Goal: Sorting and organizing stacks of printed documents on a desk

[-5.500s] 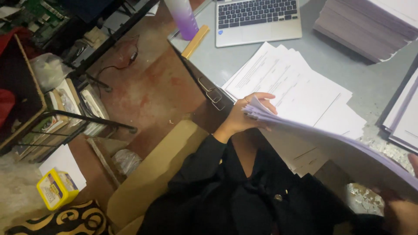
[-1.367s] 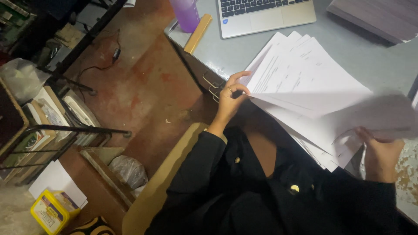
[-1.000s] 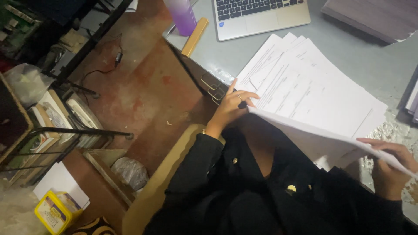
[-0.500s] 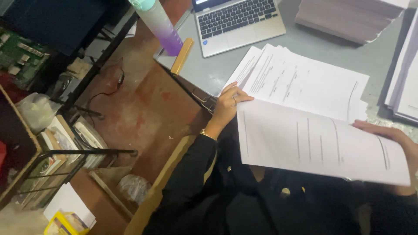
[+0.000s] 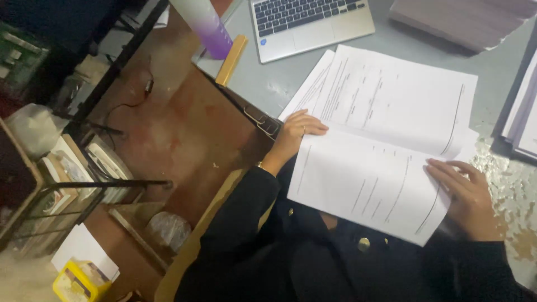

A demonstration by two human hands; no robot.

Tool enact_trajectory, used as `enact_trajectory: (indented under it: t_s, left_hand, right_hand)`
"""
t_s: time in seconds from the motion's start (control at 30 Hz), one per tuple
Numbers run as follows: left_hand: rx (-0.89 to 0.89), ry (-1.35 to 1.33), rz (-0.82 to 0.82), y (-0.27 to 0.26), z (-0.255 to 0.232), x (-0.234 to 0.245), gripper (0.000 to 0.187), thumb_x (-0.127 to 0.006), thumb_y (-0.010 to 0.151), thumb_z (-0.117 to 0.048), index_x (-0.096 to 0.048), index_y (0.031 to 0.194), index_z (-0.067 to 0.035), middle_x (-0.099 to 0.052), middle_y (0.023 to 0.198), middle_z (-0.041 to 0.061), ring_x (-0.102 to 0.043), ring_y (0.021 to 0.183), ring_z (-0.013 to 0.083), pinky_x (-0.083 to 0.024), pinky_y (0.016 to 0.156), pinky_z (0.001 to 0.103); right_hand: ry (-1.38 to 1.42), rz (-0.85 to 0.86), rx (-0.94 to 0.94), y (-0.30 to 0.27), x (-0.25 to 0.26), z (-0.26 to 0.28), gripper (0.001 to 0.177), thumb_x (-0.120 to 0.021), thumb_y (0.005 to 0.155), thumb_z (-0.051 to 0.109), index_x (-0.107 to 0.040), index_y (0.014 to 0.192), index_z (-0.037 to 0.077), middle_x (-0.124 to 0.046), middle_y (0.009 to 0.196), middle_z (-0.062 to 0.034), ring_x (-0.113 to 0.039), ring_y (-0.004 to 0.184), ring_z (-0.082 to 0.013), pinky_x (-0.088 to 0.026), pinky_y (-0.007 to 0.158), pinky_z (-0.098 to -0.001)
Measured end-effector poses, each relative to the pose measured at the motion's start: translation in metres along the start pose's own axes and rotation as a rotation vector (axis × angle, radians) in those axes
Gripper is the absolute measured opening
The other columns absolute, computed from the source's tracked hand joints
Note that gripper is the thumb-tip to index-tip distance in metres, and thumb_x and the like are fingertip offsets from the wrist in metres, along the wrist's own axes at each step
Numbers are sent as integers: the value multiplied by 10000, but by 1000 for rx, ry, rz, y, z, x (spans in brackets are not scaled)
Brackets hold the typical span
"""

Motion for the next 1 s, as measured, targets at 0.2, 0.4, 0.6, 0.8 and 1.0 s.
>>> enact_trajectory:
  t_s: [0.2, 0.4, 0.6, 0.8, 1.0]
  left_hand:
    - [240, -116, 165, -16, 12, -16, 266, -609, 1046, -227, -697, 1294, -263, -648, 1416, 150, -550, 1409, 321, -156, 1327, 564]
    - [152, -210, 225, -18, 9, -22, 398, -517, 1077, 30, -753, 1149, -283, -729, 1259, -52, -564, 1418, 274, -113, 1331, 589]
    - [170, -171, 263, -20, 16, -28, 464, -492, 1072, 66, -753, 1143, -312, -726, 1262, -61, -553, 1424, 269, -117, 1332, 587]
    - [163, -138, 237, -19, 15, -26, 400, -383, 1111, -214, -779, 1100, -270, -735, 1227, -70, -593, 1374, 264, -149, 1327, 582]
    - [228, -227, 249, -21, 24, -23, 512, -270, 1120, -383, -764, 1153, -256, -685, 1357, 51, -532, 1425, 228, -120, 1331, 560]
  right_hand:
    - [236, 127, -16, 14, -2, 14, 472, -703, 854, -44, -691, 1318, 39, -698, 1357, -131, -629, 1327, -330, -479, 1188, -488]
    - [217, 121, -36, 11, -8, 5, 494, -722, 874, 47, -665, 1365, 68, -689, 1378, -131, -622, 1332, -354, -479, 1189, -517]
    - [384, 171, -138, 17, -3, 10, 420, -624, 942, 7, -679, 1352, 81, -665, 1403, -131, -549, 1375, -285, -385, 1250, -388]
    - [800, 146, -941, 26, -5, 2, 354, -689, 877, 82, -688, 1230, 62, -599, 1380, -131, -570, 1327, -191, -391, 1208, -298]
    - [637, 214, -1179, 24, -6, -14, 387, -806, 815, 228, -734, 1182, 130, -630, 1296, -35, -587, 1270, -148, -410, 1161, -297]
Point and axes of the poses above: each hand's wrist, its own y-axis towards the middle knuckle, its own x-axis out of the back of the hand, z = x × y, the point moved 10 cm from there along y, towards the middle knuckle
